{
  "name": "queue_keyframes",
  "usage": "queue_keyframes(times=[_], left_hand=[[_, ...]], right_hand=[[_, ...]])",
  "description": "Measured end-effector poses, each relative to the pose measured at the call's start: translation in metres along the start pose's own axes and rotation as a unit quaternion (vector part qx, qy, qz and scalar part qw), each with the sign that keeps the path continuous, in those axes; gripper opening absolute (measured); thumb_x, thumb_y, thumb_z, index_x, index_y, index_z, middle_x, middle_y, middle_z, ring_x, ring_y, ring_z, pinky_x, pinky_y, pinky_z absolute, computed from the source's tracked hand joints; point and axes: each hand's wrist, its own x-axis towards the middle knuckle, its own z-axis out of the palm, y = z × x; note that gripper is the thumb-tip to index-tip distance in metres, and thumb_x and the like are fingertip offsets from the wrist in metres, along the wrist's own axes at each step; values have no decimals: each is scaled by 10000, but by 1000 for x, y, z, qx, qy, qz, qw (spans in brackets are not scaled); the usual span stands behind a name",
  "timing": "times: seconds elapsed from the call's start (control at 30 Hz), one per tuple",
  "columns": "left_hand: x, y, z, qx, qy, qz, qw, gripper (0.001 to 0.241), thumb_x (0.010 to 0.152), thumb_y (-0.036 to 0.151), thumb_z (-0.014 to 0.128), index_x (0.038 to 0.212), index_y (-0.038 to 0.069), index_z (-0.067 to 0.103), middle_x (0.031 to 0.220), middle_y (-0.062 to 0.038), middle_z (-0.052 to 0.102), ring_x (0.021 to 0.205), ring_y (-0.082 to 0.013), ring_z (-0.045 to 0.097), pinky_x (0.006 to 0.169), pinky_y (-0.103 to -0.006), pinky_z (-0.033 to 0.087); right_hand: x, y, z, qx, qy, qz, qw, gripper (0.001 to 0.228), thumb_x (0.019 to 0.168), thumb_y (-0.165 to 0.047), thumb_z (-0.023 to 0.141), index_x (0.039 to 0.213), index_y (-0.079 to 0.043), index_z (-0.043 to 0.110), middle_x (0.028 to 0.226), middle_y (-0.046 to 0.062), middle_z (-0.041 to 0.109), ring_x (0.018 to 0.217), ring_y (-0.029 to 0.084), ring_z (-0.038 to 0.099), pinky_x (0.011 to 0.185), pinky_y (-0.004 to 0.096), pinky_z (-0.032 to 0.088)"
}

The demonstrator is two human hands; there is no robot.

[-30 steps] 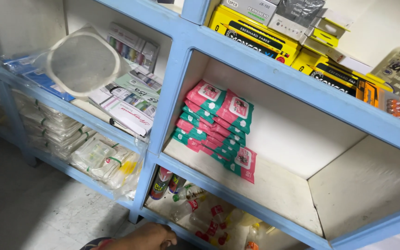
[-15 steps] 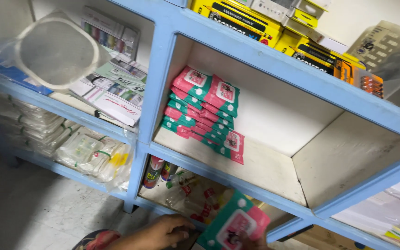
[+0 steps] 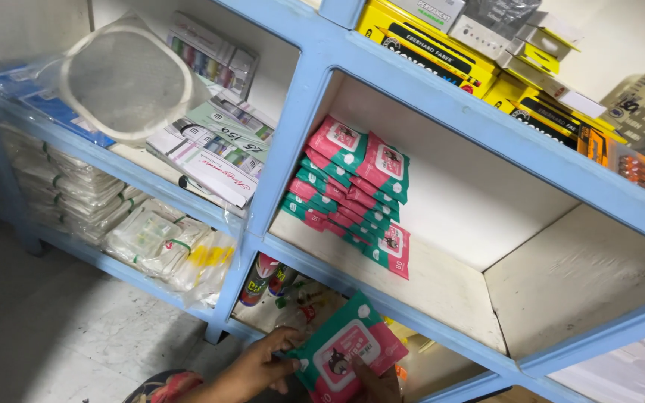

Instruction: Stocking and organizing packs of wet wipes on a storage shelf.

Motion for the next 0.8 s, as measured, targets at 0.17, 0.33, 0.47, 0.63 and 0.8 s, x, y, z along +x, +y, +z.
queue_keyframes(times=[0.17, 0.33, 0.47, 0.63, 0.8], left_hand=[[14, -33, -9, 17, 18, 27, 999, 428, 938, 104, 682, 1354, 152, 591, 1157, -28, 643, 613, -131, 684, 538, -271, 544], [11, -25, -5, -20, 8, 3, 1000, 544, 896, 14, 681, 1402, 170, 557, 971, -77, 646, 613, -146, 675, 556, -291, 571], [20, -47, -13, -10, -17, -16, 1000, 496, 920, -3, 669, 1397, 99, 578, 925, -77, 689, 632, -154, 697, 578, -292, 586], [0, -6, -8, -18, -31, 17, 999, 525, 945, -29, 608, 1449, 108, 557, 846, -74, 658, 644, -167, 717, 587, -290, 587], [-3, -5, -8, -14, -5, 41, 999, 590, 905, -78, 581, 1455, 134, 546, 824, -37, 612, 623, -164, 688, 583, -299, 600]], right_hand=[[15, -37, 72, 22, 39, 40, 998, 613, 846, -8, 594, 1434, -79, 433, 1286, 224, 626, 1155, 404, 653, 924, 681, 556], [18, -39, 86, 69, 86, 32, 993, 514, 952, -245, 531, 1403, -2, 486, 1276, 261, 657, 1112, 426, 678, 912, 675, 561], [24, -34, 81, 78, 32, 3, 996, 537, 979, -318, 509, 1407, 5, 487, 1269, 288, 661, 1095, 446, 674, 896, 666, 558], [24, -45, 91, 105, 26, 41, 993, 612, 961, -409, 494, 1454, -49, 446, 1348, 255, 615, 1166, 425, 642, 938, 668, 527], [40, -29, 73, 93, 59, 84, 990, 626, 941, -403, 525, 1465, -71, 436, 1366, 249, 596, 1193, 438, 613, 961, 668, 508]])
